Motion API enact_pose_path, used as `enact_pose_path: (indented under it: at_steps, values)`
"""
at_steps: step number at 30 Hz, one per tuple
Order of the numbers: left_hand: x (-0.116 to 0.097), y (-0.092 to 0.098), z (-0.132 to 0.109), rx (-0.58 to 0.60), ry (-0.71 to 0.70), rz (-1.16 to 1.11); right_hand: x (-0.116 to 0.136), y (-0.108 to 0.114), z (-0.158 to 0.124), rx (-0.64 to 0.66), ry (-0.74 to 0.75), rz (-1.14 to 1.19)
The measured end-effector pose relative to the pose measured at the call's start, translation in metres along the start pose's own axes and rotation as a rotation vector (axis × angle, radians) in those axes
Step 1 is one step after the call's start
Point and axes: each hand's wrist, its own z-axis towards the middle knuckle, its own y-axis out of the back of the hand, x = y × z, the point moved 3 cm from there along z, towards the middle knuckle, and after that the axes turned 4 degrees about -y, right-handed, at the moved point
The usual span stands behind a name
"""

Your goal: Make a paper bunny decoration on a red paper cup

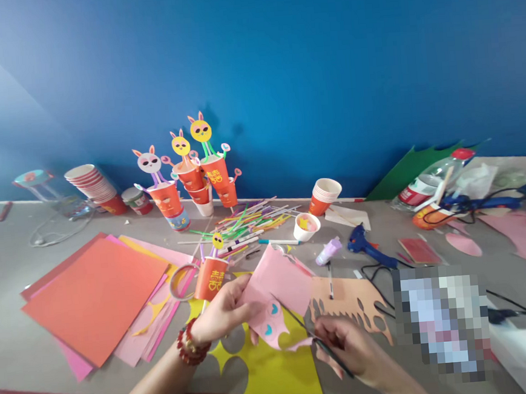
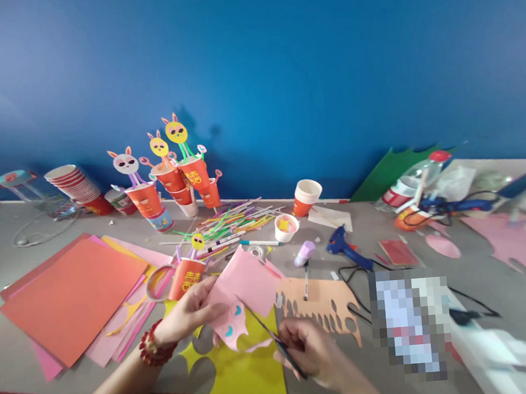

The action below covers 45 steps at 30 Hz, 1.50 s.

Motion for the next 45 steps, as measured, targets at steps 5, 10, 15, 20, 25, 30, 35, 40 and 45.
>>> enact_pose_path:
  at_steps: [5, 10, 15, 20, 25, 30, 35, 40, 45]
  values:
    - [-0.001, 0.006, 0.002, -0.123, -0.047, 0.089, 0.000, 0.002, -0.001, -0.006, 0.003, -0.029]
    - [-0.005, 0.008, 0.004, -0.231, -0.082, 0.128, -0.003, 0.002, -0.001, -0.015, -0.019, -0.022]
    - [-0.005, 0.007, 0.005, -0.245, -0.077, 0.136, -0.001, -0.001, -0.003, 0.004, -0.026, -0.001]
    - [-0.006, 0.007, 0.004, -0.215, -0.065, 0.160, -0.001, -0.003, -0.004, 0.011, -0.038, 0.014]
    - [-0.010, 0.006, 0.003, -0.178, -0.077, 0.187, 0.002, -0.004, -0.005, 0.014, -0.045, 0.007]
    - [-0.012, 0.006, 0.003, -0.189, -0.086, 0.186, 0.002, -0.002, -0.008, 0.001, -0.054, 0.003]
    - [-0.015, 0.004, 0.003, -0.203, -0.077, 0.197, -0.004, 0.000, -0.006, -0.010, -0.086, -0.010]
    - [-0.021, 0.000, 0.003, -0.221, -0.058, 0.248, -0.008, 0.002, -0.006, 0.014, -0.046, -0.033]
    - [-0.026, -0.002, 0.003, -0.204, -0.042, 0.247, -0.007, 0.004, -0.009, 0.052, -0.016, -0.046]
